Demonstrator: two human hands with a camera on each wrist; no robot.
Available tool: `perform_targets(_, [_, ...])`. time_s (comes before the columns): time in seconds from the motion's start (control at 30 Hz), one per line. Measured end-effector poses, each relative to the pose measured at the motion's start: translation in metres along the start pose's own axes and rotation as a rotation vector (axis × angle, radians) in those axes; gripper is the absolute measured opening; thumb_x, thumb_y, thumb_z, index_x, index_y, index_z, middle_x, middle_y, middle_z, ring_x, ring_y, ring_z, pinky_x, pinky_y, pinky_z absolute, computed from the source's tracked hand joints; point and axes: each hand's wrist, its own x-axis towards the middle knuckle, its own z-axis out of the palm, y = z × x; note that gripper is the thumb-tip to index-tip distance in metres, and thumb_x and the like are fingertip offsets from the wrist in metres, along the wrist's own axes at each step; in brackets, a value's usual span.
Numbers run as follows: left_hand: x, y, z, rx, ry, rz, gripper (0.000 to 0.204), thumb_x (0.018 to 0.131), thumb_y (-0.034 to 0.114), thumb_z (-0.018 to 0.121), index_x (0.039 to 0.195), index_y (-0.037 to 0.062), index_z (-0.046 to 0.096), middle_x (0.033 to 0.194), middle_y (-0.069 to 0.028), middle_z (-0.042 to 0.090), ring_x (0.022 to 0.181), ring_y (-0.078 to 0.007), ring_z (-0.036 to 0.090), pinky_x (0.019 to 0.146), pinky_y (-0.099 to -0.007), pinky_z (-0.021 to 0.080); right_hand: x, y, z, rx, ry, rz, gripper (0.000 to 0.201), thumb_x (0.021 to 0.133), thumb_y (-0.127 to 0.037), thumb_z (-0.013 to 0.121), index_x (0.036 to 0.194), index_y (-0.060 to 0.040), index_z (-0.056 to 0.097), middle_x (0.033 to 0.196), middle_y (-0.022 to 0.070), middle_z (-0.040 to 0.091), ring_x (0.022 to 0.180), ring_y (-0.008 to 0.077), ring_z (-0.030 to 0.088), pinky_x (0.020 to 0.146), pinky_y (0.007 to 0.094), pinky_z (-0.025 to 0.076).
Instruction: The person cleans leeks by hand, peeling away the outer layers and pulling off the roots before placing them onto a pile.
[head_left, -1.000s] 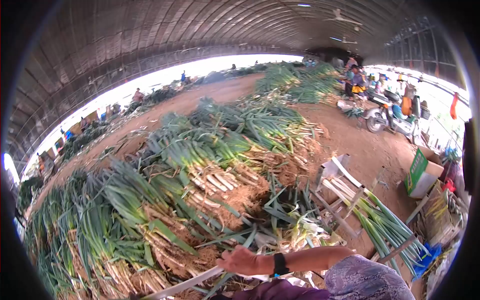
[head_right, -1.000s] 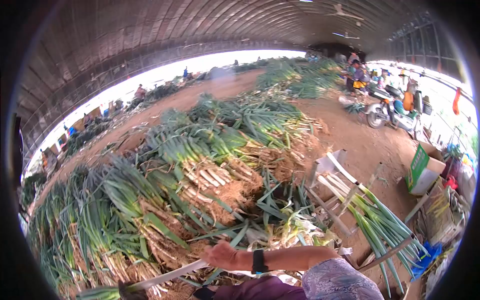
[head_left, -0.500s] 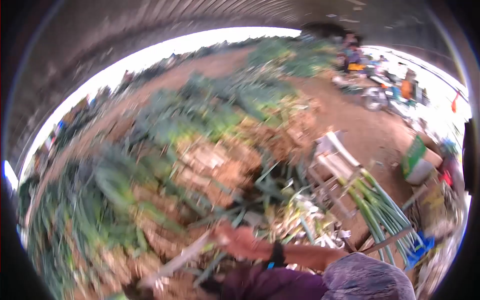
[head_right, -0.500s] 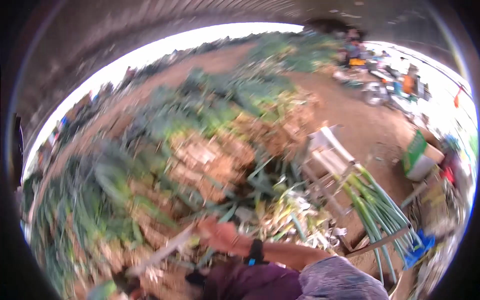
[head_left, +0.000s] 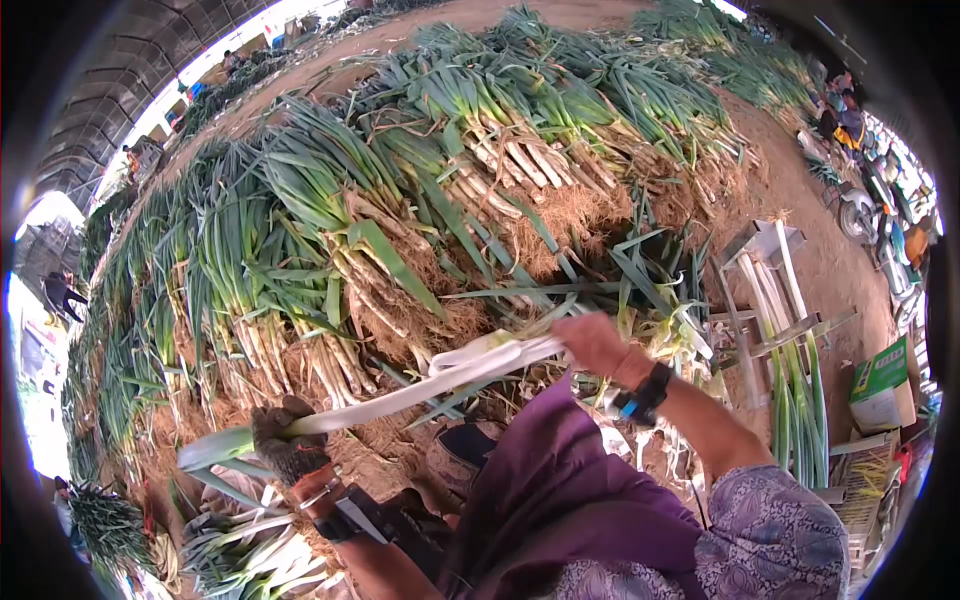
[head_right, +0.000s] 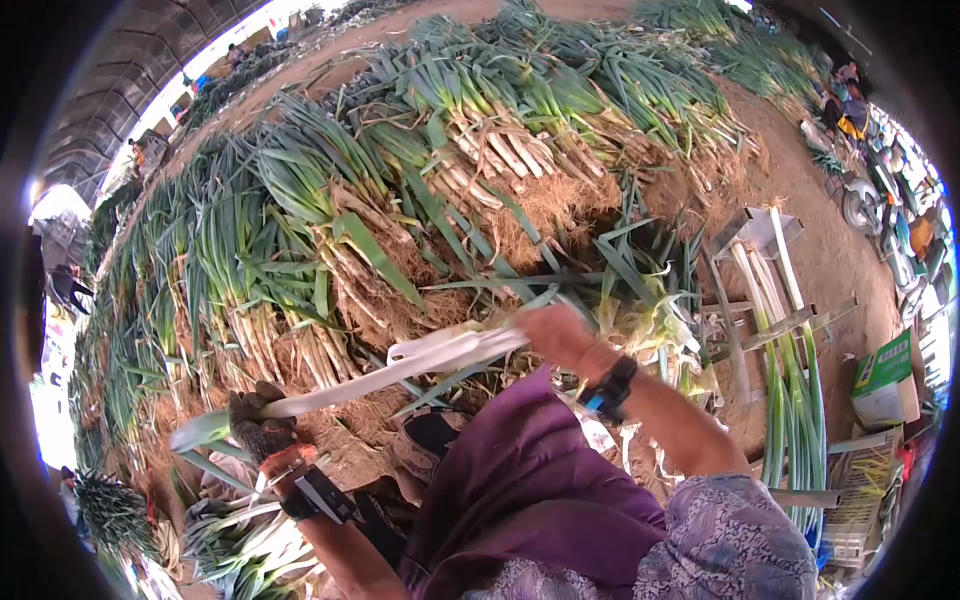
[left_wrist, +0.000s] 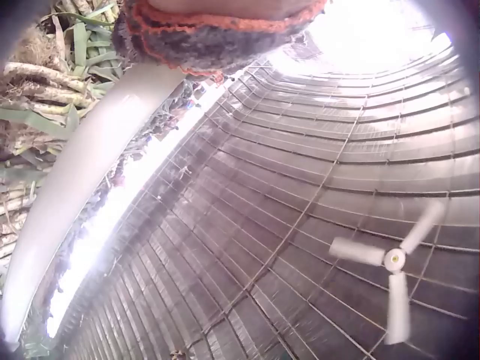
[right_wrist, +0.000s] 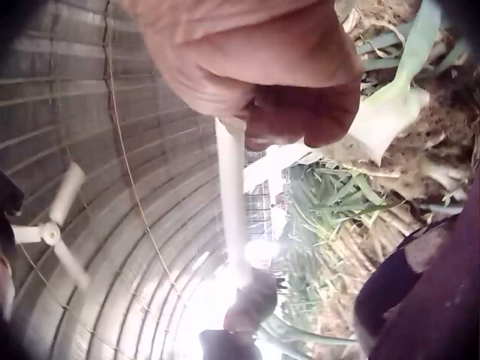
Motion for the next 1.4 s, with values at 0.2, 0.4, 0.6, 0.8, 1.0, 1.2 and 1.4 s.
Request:
perform_targets(0.2, [-0.011, 0.04, 0.014, -0.061, -0.028, 0.063, 0.031, 0.083, 0.017, 0.059, 0.058, 0.011, 0.042, 0.049, 0.0006, 0.041, 0.047, -0.0138, 0.043, 0.049, -0.027, 0.045, -0.123, 0.135, -0.026, -0.222, -0.69, 0.722, 0.023, 0.078, -0.014, 0.055, 0.101, -0.0121, 0.058, 0.096, 0.0166, 0.061, 0.092, 0.0342, 0.058, 0.082, 0.0424, 0.046])
perform_targets(0.4, [-0.015, 0.018, 0.014, -0.097, -0.347, -0.059, 0.029, 0.088, 0.017, 0.05, 0.061, 0.0127, 0.044, 0.05, 0.0011, 0.042, 0.045, -0.0129, 0.044, 0.055, -0.0306, 0.046, -0.018, 0.054, -0.06, 0.058, -0.252, 0.284, 0.029, 0.079, -0.019, 0.06, 0.105, -0.0066, 0.057, 0.102, 0.0137, 0.058, 0.093, 0.029, 0.058, 0.08, 0.038, 0.047])
perform_targets(0.6, [-0.025, 0.005, 0.026, -0.148, -0.432, -0.164, 0.018, 0.087, 0.012, 0.051, 0.07, 0.0094, 0.046, 0.053, 0.0018, 0.041, 0.047, -0.0118, 0.042, 0.057, -0.0289, 0.045, 0.069, -0.07, -0.05, 0.754, -0.537, 0.066, 0.051, 0.089, -0.05, 0.045, 0.079, -0.0019, 0.059, 0.064, 0.0072, 0.051, 0.059, 0.0217, 0.047, 0.054, 0.0345, 0.039])
perform_targets(0.8, [-0.032, 0.01, 0.035, -0.157, -0.531, -0.175, 0.011, 0.087, 0.008, 0.05, 0.076, 0.008, 0.047, 0.058, 0.0016, 0.043, 0.05, -0.0106, 0.042, 0.057, -0.0291, 0.044, 0.079, -0.116, -0.05, 1.114, -0.673, 0.185, 0.049, 0.094, -0.042, 0.039, 0.074, -0.001, 0.058, 0.063, 0.0067, 0.052, 0.062, 0.0175, 0.052, 0.059, 0.0318, 0.042])
perform_targets(1.0, [-0.03, 0.023, 0.028, -0.162, -0.636, -0.155, 0.002, 0.086, 0.007, 0.052, 0.087, 0.0054, 0.051, 0.061, 0.0019, 0.044, 0.051, -0.0098, 0.042, 0.057, -0.0297, 0.041, 0.067, -0.082, -0.018, 2.095, -0.112, 0.857, 0.025, 0.095, -0.025, 0.041, 0.079, -0.0082, 0.052, 0.057, -0.0036, 0.041, 0.046, 0.0089, 0.037, 0.049, 0.0277, 0.037])
perform_targets(1.2, [-0.033, 0.027, 0.029, -0.182, -0.592, -0.147, 0.006, 0.087, 0.009, 0.05, 0.081, 0.0079, 0.052, 0.056, 0.0031, 0.042, 0.049, -0.0094, 0.04, 0.056, -0.0288, 0.04, 0.006, 0.016, -0.038, 1.891, 0.368, 1.02, 0.02, 0.092, -0.027, 0.047, 0.077, -0.0134, 0.046, 0.059, -0.0079, 0.033, 0.045, 0.0045, 0.028, 0.048, 0.0192, 0.03])
perform_targets(1.4, [-0.015, 0.049, 0.009, -0.3, -0.667, -0.204, 0.019, 0.086, 0.007, 0.049, 0.068, 0.0083, 0.045, 0.056, 0.0035, 0.04, 0.052, -0.0099, 0.04, 0.057, -0.0288, 0.04, -0.127, 0.141, -0.02, 0.047, -0.324, 0.743, 0.023, 0.076, -0.018, 0.063, 0.098, -0.0102, 0.062, 0.089, 0.0124, 0.062, 0.085, 0.0282, 0.062, 0.071, 0.0375, 0.049])
